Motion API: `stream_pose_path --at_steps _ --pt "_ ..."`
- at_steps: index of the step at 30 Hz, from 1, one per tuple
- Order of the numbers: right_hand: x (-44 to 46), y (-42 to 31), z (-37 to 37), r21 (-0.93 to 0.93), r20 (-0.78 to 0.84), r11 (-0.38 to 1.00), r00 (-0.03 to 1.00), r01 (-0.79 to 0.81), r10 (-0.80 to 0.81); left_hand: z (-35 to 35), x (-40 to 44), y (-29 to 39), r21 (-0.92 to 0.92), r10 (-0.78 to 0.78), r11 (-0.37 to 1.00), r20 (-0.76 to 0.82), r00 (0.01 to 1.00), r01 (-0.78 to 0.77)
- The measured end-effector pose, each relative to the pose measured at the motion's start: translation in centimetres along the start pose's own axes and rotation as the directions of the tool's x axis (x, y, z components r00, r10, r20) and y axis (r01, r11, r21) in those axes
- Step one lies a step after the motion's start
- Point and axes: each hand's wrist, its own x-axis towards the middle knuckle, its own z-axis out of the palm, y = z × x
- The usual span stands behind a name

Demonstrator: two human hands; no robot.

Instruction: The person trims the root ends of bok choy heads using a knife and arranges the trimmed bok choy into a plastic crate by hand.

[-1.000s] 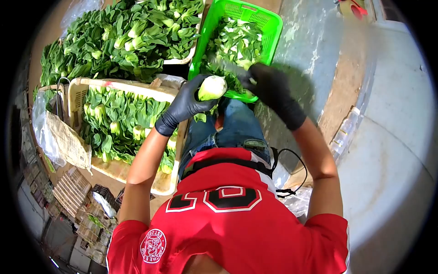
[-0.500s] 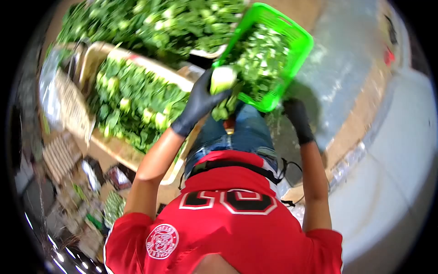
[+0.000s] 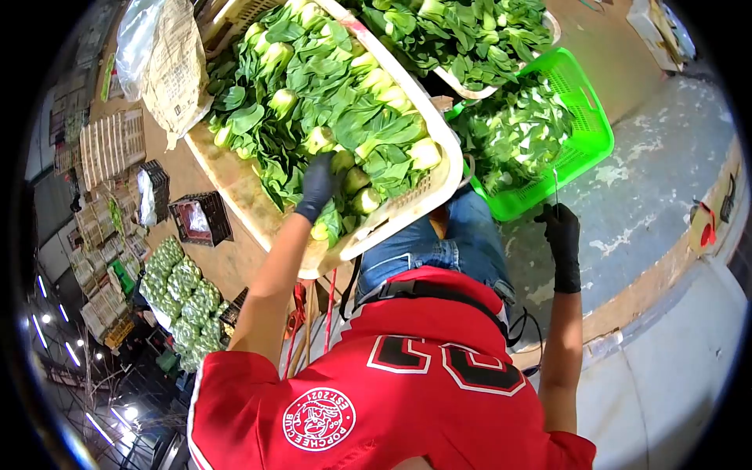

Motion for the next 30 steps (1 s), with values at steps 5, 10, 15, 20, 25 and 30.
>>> stream_pose_path --at_steps 5,10,15,20,25,30 --pt "0.0 -1.8 0.8 -0.092 0.076 0.994 0.996 0.053 -0.046 3.2 1.7 0.8 0.318 -0.186 0.934 0.038 0.982 0.164" --pt "0.2 -2.4 2.4 -0.045 0.108 0.996 0.992 0.076 -0.070 4.0 2.2 1.2 0.323 -0.273 0.911 0.005 0.962 0.257" --pt "-0.4 -2.5 2.1 -0.180 0.117 0.964 0.977 0.196 -0.177 2.2 1.0 0.8 0.120 -0.254 0.962 0.044 0.966 0.247" --pt "-0.7 -2.8 2.4 -0.132 0.065 0.963 0.971 0.236 -0.229 -1.3 -2.0 -1.4 -0.414 -0.137 0.898 0.054 0.989 0.147" --pt "-1.0 -5.6 4.2 -0.137 0.187 0.973 0.970 0.185 -0.158 -5.0 -1.5 0.6 -0.369 -0.021 0.929 0.011 1.000 0.024" --pt "-2.2 -6.4 4.8 -0.031 0.115 0.951 0.946 0.308 -0.302 0.3 1.1 -0.1 -0.018 -0.005 1.000 0.161 0.987 0.008"
